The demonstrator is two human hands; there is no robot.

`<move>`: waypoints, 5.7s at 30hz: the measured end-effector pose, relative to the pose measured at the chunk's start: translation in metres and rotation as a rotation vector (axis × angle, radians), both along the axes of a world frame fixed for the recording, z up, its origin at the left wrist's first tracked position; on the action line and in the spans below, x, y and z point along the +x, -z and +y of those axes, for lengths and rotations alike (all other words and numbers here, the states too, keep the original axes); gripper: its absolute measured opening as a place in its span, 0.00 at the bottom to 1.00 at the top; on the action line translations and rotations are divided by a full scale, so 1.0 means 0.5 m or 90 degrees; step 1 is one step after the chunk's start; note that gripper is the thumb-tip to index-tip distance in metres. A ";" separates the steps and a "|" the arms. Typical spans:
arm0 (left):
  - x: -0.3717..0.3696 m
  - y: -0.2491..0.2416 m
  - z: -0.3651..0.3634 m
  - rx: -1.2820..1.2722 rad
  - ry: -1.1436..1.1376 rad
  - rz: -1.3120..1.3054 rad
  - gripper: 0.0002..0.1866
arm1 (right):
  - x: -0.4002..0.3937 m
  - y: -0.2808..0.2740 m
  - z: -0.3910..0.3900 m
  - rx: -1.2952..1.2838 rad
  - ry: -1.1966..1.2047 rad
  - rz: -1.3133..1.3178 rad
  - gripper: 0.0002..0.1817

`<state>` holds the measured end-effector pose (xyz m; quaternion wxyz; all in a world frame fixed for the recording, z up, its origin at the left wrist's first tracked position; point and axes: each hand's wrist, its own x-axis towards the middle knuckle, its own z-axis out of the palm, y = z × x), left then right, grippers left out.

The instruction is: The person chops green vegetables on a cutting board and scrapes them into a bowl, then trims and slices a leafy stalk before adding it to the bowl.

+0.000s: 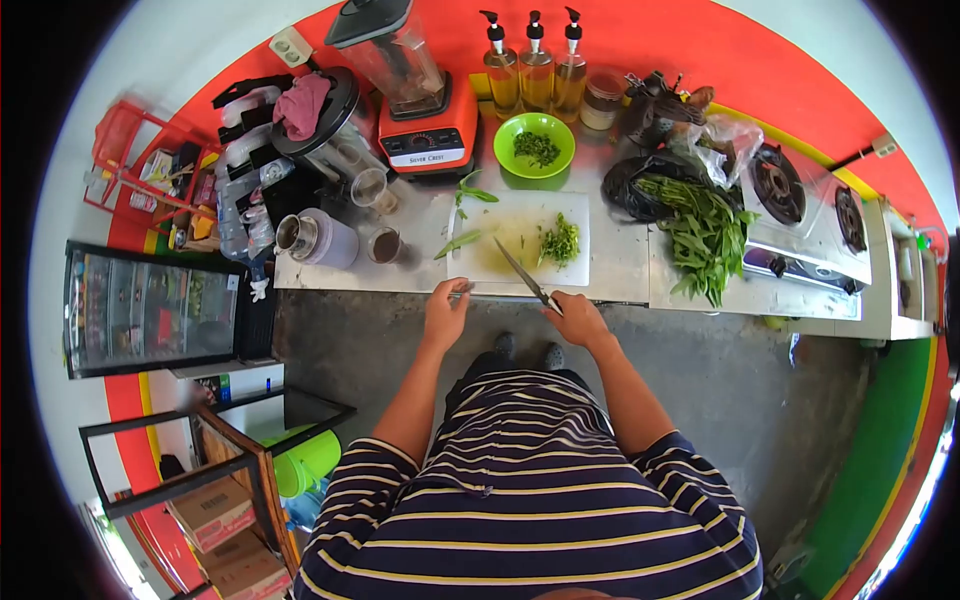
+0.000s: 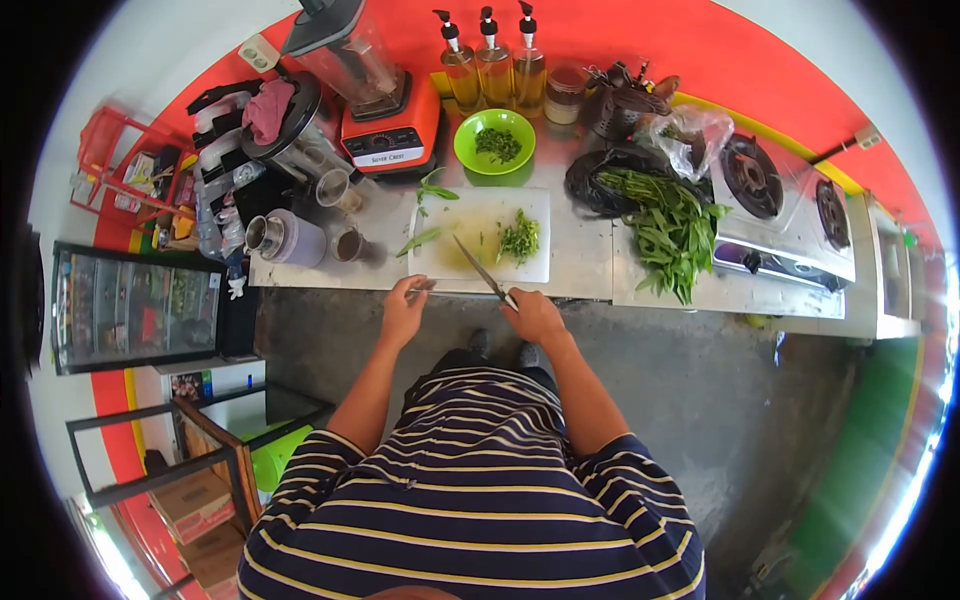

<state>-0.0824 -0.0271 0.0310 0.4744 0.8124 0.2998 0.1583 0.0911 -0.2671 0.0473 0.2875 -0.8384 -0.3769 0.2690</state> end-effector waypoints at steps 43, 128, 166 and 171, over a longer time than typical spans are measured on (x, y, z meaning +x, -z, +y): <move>0.139 0.004 0.066 0.259 0.316 -0.023 0.18 | -0.083 -0.048 0.076 0.047 0.322 -0.014 0.18; 0.079 0.010 0.161 0.425 0.413 -0.033 0.23 | -0.088 -0.008 0.268 -0.317 0.151 -0.075 0.19; 0.097 0.007 0.138 0.501 0.446 0.052 0.23 | -0.118 -0.019 0.148 -0.267 0.136 -0.139 0.13; 0.098 0.006 0.141 0.506 0.449 0.062 0.23 | -0.097 0.034 0.173 -0.258 0.161 -0.143 0.14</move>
